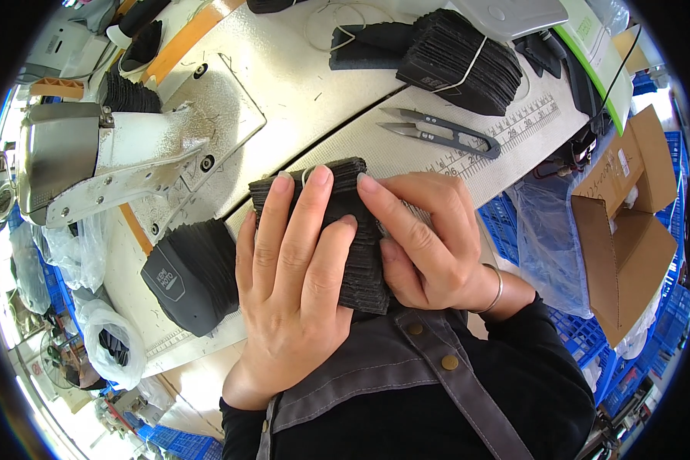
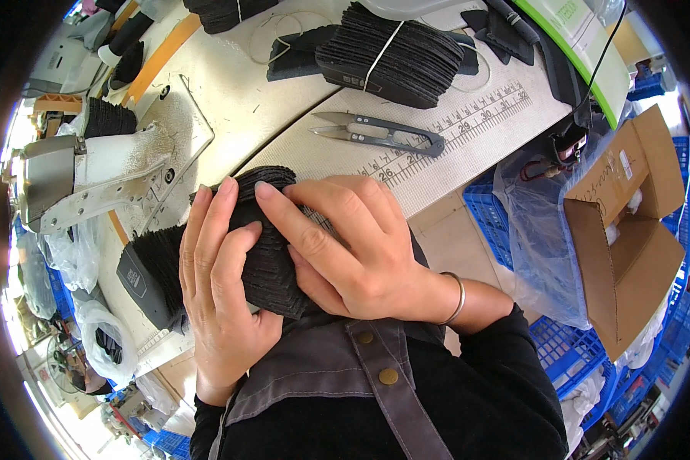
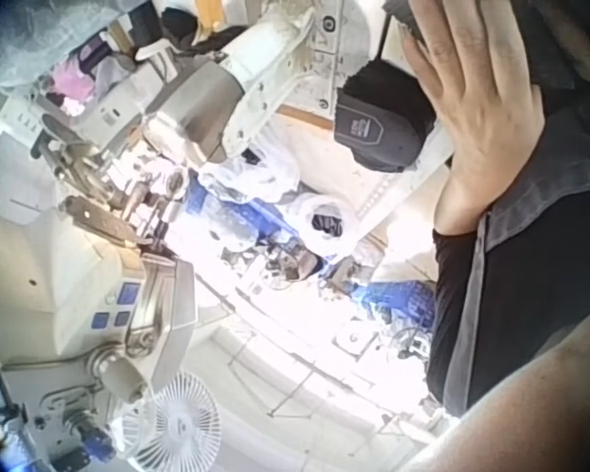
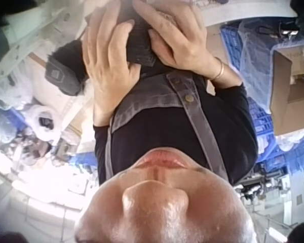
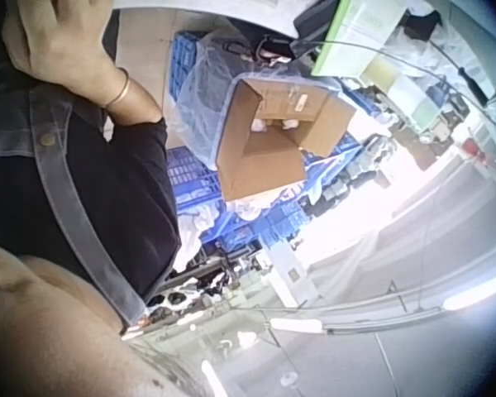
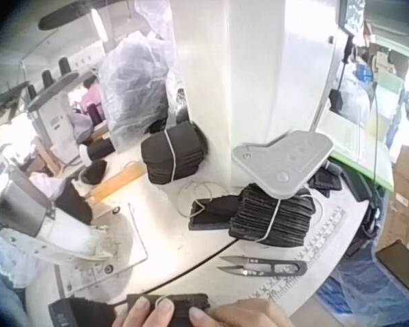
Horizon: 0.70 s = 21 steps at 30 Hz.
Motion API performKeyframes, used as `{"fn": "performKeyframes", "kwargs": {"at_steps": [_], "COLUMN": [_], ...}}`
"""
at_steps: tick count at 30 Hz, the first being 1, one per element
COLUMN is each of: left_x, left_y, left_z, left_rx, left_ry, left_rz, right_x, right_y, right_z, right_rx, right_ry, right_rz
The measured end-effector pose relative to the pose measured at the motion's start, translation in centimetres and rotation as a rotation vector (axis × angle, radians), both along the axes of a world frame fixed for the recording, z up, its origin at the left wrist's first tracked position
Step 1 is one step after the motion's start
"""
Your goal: Manually sorting and stacking small black shoe components from a bundle.
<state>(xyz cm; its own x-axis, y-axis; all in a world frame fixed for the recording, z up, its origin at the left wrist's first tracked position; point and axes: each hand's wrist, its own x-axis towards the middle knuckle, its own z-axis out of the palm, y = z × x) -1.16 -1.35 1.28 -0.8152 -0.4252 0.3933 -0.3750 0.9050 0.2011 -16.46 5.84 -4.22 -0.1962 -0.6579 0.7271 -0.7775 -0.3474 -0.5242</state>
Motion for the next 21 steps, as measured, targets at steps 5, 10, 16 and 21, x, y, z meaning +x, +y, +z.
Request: {"fn": "performKeyframes", "kwargs": {"at_steps": [5, 10, 16, 21], "left_x": [-0.14, -0.16, -0.08, -0.08], "left_y": [0.05, 0.21, 0.15, 0.21], "left_z": [-0.06, -0.10, -0.13, 0.06], "left_rx": [-0.013, -0.036, -0.032, -0.024], "left_ry": [-0.004, -0.006, -0.009, -0.025], "left_rz": [0.012, 0.020, 0.015, 0.020], "right_x": [0.08, 0.25, 0.38, 0.44], "right_y": [0.17, 0.10, 0.24, 0.27], "right_z": [-0.38, -0.29, -0.52, -0.56], "right_rx": [-0.006, 0.000, -0.011, -0.016], "right_ry": [0.015, -0.021, 0.004, -0.025], "right_rz": [-0.002, -0.029, -0.025, 0.012]}}
